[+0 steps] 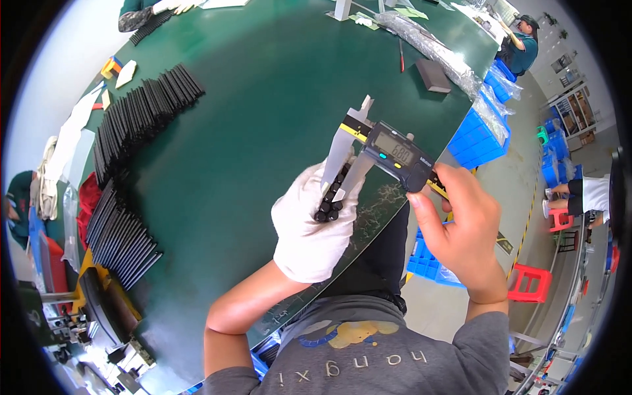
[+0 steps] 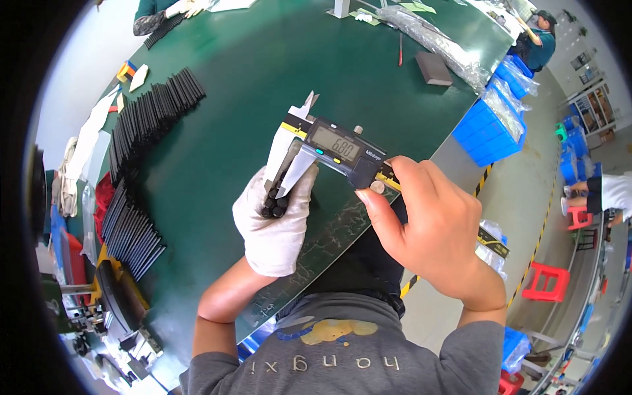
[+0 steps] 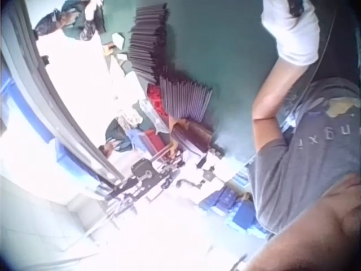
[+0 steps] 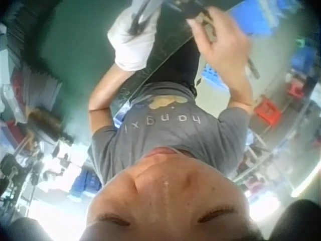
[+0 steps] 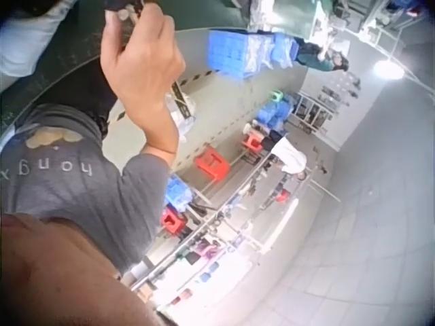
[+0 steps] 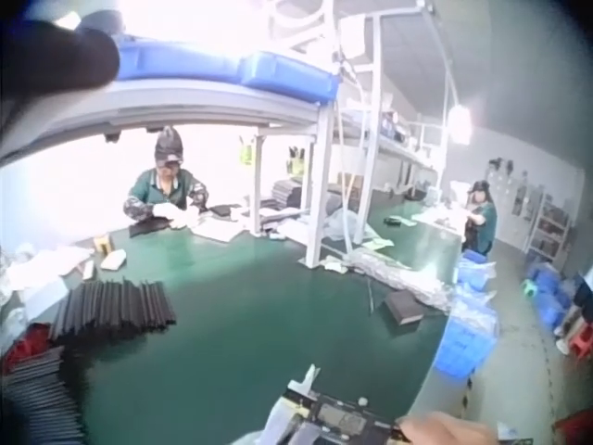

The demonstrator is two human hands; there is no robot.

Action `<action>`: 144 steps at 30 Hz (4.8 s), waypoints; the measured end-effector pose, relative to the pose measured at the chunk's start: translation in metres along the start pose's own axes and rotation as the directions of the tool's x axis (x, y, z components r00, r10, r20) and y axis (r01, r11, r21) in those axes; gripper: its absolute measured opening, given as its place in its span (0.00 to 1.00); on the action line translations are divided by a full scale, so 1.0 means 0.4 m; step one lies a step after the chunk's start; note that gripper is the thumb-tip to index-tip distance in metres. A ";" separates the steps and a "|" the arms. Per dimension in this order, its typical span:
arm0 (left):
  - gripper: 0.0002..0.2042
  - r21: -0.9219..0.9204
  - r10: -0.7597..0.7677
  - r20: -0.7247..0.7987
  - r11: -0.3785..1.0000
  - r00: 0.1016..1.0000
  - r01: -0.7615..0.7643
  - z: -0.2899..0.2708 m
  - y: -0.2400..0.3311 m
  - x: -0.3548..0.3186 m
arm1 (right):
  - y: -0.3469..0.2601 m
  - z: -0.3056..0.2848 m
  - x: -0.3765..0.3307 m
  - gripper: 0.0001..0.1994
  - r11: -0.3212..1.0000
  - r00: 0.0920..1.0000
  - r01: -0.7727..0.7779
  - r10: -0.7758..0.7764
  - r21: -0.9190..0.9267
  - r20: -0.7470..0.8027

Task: Measuring small black industrial components using a digital caliper.

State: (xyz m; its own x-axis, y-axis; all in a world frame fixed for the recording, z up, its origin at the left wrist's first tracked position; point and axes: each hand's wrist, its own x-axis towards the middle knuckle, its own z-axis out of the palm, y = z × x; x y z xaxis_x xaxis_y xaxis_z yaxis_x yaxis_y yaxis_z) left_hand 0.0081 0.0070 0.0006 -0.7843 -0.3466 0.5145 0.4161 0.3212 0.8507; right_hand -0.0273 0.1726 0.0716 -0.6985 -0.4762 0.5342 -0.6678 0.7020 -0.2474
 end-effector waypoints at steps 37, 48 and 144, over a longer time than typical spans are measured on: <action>0.10 -0.339 -0.151 0.491 0.874 0.858 0.348 -0.062 0.010 0.041 | 0.083 0.012 0.038 0.14 0.982 0.988 0.147 -0.151 0.118 0.022; 0.09 -0.311 -0.180 0.538 0.866 0.823 0.393 -0.072 0.012 0.056 | 0.074 0.009 0.078 0.16 0.965 0.966 0.258 -0.257 0.044 -0.027; 0.09 -0.357 0.003 0.807 0.799 0.591 0.483 -0.115 -0.019 0.105 | 0.053 0.004 0.129 0.13 0.960 0.962 0.241 -0.256 0.143 0.093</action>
State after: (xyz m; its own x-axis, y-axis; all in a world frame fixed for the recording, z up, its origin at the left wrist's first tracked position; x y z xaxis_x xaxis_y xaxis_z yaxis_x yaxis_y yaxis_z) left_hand -0.0069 -0.0505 0.0206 -0.8337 0.5068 0.2195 0.1177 -0.2252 0.9672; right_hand -0.0780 0.1622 0.0926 -0.5251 -0.6870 0.5022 -0.8463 0.4834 -0.2237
